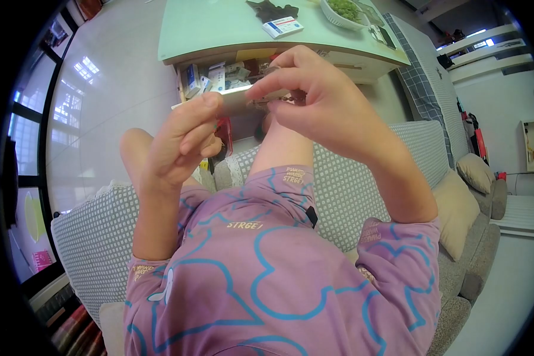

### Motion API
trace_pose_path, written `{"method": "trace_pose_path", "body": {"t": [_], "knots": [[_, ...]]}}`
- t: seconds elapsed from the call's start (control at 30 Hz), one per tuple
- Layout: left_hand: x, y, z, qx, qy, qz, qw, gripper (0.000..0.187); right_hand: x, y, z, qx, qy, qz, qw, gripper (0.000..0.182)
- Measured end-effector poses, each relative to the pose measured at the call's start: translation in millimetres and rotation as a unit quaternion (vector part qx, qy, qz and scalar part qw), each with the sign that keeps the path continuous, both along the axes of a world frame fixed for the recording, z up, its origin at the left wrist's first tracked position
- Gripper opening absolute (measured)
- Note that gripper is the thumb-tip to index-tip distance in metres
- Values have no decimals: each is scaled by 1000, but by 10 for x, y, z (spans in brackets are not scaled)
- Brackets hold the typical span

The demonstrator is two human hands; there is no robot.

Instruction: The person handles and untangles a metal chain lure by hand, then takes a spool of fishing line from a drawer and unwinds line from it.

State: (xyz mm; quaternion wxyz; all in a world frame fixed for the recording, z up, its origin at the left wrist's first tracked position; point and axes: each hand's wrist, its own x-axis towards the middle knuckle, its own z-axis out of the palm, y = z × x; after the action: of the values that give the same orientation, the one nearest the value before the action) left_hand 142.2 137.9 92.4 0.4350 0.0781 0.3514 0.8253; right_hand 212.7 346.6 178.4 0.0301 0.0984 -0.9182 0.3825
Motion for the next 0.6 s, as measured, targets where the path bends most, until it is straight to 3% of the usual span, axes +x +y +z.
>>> {"method": "trace_pose_path", "body": {"t": [0.4, 0.6], "knots": [[76, -7, 159, 22, 12, -20, 999, 13, 58, -65, 57, 167, 16, 6, 986, 17], [20, -1, 66, -7, 14, 29, 999, 13, 27, 50, -28, 104, 34, 17, 994, 13]]}}
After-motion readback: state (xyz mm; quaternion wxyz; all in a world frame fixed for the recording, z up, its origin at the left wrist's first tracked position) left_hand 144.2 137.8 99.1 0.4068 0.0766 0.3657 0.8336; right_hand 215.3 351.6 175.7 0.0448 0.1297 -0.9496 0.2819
